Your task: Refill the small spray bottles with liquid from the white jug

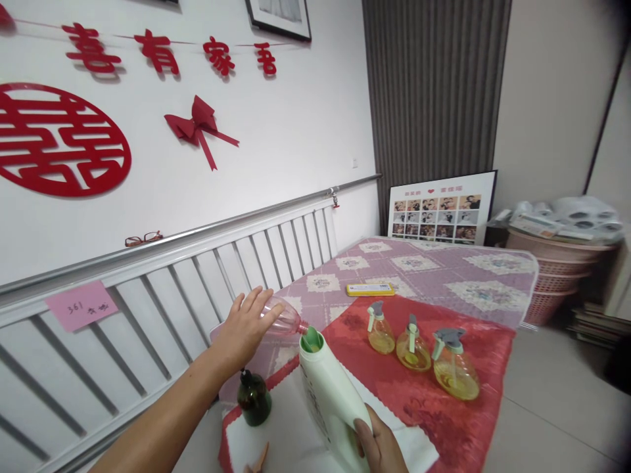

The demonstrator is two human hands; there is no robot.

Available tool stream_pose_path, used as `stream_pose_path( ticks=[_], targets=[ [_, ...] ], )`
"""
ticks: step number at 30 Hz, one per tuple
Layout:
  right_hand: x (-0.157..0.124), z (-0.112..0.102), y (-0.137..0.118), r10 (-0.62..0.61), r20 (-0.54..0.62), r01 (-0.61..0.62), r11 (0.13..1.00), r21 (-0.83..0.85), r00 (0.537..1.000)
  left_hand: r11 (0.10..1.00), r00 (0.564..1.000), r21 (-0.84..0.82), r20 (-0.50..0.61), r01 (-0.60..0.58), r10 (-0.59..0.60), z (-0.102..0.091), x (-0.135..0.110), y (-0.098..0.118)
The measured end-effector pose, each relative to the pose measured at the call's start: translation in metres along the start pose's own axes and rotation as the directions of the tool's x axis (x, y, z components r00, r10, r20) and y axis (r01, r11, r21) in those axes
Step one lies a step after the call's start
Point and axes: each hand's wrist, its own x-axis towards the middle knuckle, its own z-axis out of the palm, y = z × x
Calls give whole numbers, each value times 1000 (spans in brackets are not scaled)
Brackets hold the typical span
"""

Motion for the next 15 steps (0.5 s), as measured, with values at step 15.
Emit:
stream_pose_path(
  ticks=[15],
  targets=[
    [5,0,18,-37,36,35,999,34,999,1000,1000,16,9,-7,7,-3,1,1]
  ],
)
